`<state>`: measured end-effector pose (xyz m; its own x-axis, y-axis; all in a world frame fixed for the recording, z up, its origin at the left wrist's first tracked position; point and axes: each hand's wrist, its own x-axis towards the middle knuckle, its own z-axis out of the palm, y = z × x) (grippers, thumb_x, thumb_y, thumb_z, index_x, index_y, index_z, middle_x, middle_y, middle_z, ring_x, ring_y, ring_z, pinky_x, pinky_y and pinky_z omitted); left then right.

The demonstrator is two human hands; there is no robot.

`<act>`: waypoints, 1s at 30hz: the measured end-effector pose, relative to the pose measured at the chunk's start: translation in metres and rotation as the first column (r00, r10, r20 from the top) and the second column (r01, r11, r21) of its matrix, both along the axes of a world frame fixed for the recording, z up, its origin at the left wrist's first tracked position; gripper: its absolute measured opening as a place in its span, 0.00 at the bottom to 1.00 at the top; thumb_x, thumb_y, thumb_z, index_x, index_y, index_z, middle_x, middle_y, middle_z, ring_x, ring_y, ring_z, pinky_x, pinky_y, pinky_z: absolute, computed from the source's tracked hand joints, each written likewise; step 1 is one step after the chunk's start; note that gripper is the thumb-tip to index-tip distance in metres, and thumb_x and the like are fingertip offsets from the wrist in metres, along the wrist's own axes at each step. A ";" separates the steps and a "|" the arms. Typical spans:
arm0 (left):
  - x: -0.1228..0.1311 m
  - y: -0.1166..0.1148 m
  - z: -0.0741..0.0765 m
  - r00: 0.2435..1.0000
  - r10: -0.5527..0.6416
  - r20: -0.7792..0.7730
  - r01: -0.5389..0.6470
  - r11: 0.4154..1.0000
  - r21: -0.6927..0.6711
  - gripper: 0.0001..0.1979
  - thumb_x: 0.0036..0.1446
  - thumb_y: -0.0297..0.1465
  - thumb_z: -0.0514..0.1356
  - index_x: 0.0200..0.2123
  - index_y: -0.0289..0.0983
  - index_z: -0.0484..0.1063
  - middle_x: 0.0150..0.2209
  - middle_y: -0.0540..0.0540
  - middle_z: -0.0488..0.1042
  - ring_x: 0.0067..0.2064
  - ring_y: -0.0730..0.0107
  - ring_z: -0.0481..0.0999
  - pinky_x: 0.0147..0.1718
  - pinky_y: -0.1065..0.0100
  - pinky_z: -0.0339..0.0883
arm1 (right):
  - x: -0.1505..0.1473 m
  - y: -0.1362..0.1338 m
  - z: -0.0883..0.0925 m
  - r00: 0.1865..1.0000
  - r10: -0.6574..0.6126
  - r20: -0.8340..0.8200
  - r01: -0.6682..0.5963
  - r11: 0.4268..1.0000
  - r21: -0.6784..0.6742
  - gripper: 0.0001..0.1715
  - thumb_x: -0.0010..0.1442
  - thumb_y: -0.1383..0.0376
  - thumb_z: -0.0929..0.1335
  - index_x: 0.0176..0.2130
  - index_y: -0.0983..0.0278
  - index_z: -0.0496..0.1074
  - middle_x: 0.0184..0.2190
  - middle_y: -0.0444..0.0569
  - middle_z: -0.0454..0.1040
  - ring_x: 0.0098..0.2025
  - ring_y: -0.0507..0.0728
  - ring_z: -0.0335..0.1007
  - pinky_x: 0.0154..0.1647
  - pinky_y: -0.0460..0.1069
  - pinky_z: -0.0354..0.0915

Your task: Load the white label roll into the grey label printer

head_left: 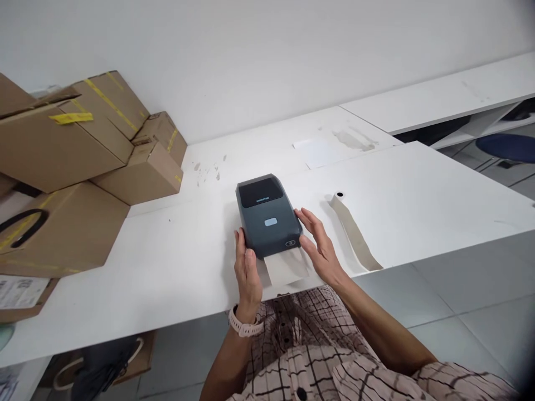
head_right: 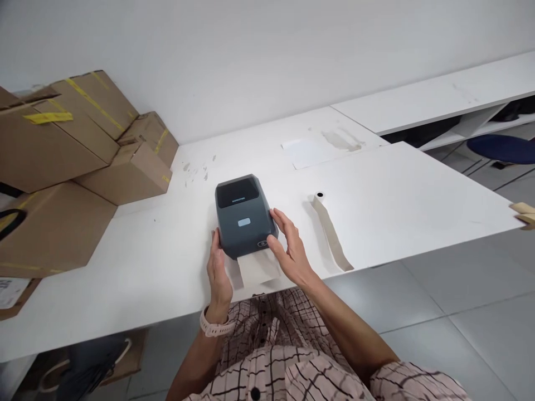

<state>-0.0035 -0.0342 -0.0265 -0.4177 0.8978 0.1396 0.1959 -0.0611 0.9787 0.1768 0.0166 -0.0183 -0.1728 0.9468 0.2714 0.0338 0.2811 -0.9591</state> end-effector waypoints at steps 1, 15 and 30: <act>-0.001 0.000 0.000 1.000 0.003 -0.018 -0.003 1.000 0.005 0.35 0.72 0.51 0.47 0.75 0.43 0.52 0.79 0.47 0.45 0.79 0.57 0.43 0.75 0.55 0.46 | 0.000 0.000 0.003 1.000 0.004 -0.008 -0.004 1.000 -0.016 0.36 0.71 0.45 0.65 0.72 0.49 0.54 0.75 0.52 0.57 0.77 0.66 0.51 0.74 0.70 0.53; -0.060 0.125 0.028 0.993 -0.009 0.121 0.000 0.997 0.079 0.28 0.57 0.34 0.66 0.61 0.39 0.72 0.67 0.38 0.70 0.71 0.51 0.66 0.68 0.52 0.61 | -0.032 0.124 0.115 0.979 0.011 0.204 -0.066 0.963 0.262 0.46 0.67 0.33 0.58 0.73 0.52 0.52 0.76 0.50 0.53 0.77 0.68 0.46 0.76 0.68 0.46; -0.061 0.112 0.022 0.937 -0.155 -0.314 0.046 0.944 -0.327 0.36 0.57 0.34 0.58 0.69 0.36 0.62 0.50 0.36 0.79 0.49 0.47 0.78 0.52 0.49 0.70 | -0.064 0.173 0.135 0.628 -0.170 0.760 -0.470 0.696 0.544 0.32 0.69 0.52 0.63 0.67 0.60 0.63 0.63 0.60 0.70 0.67 0.76 0.61 0.65 0.71 0.56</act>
